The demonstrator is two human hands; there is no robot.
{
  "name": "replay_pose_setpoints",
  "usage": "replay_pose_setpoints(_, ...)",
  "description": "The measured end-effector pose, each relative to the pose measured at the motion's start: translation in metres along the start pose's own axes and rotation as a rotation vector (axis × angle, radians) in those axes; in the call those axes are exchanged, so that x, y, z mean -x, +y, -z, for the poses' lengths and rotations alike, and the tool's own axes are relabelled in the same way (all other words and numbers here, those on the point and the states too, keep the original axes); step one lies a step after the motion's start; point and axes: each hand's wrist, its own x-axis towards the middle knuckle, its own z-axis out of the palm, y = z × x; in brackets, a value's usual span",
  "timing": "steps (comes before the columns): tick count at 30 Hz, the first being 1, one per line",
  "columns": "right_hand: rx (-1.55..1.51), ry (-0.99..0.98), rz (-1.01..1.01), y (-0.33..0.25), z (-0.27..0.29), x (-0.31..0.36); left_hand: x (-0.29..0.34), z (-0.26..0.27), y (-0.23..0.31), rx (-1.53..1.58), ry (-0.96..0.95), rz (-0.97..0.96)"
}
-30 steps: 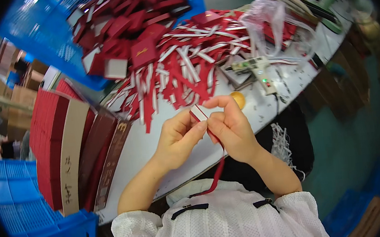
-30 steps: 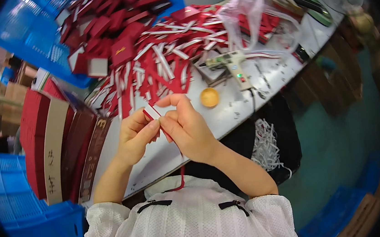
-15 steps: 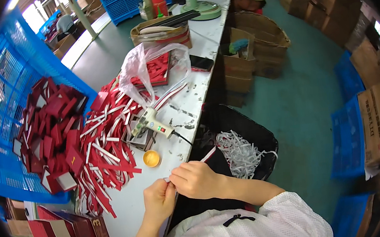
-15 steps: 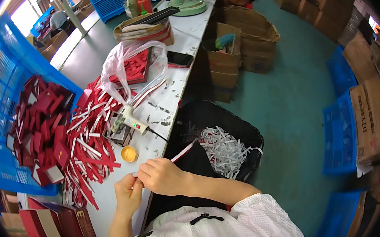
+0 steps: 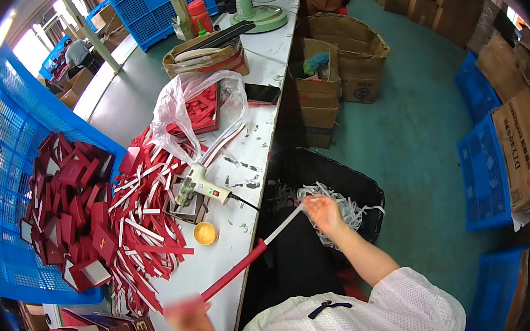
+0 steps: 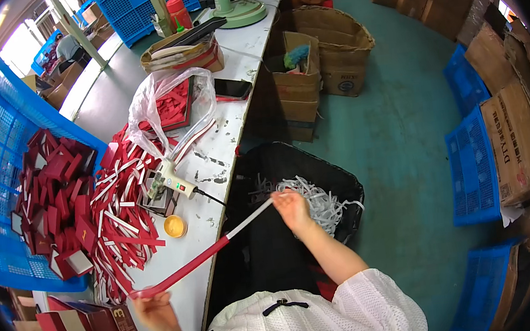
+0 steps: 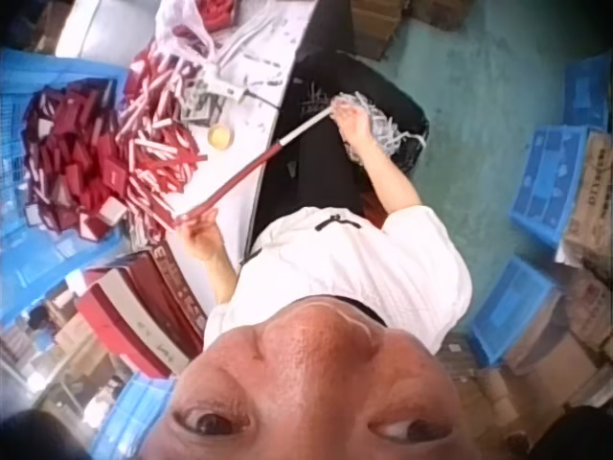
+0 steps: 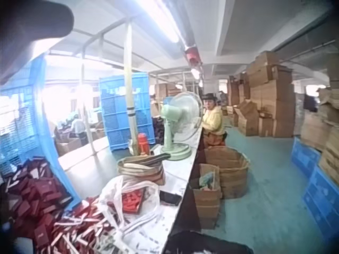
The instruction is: The person assembles small red boxes by inserting a red paper strip into a slot on the side of each box. They pick up a box from a stack, insert the strip, and place the finished box into a blue crate. The process is repeated continuously throughout the video.
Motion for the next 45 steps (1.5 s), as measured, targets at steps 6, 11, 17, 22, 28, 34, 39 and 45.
replay_pose_setpoints(6,1.139,0.086,0.179,-0.040,0.134,-0.090,-0.013,-0.018,0.066,0.582,0.043,-0.126)
replay_pose_setpoints(11,2.030,-0.225,0.836,-0.023,-0.001,0.000,-0.015,-0.055,0.060,-0.072,-0.107,0.043)
replay_pose_setpoints(17,1.554,-1.184,1.347,0.017,-0.186,0.170,-0.044,-0.077,0.014,-0.555,-0.579,0.133)
replay_pose_setpoints(22,1.020,-1.099,0.891,0.007,-0.167,0.157,-0.097,-0.041,0.010,-0.705,-0.493,-0.064)
replay_pose_setpoints(28,0.595,-0.992,0.361,-0.014,-0.147,0.148,-0.232,0.152,0.046,-1.685,0.741,-0.393)
replay_pose_setpoints(34,0.741,-0.839,-0.044,0.004,-0.119,0.135,-0.229,0.166,0.063,-1.818,1.046,0.086)
replay_pose_setpoints(39,0.903,-0.775,-0.220,0.014,-0.132,0.136,-0.222,0.148,0.050,-1.515,0.767,-0.477)
replay_pose_setpoints(45,1.054,-0.851,0.661,0.034,-0.170,0.140,-0.107,-0.030,-0.029,-1.325,-0.239,-0.507)
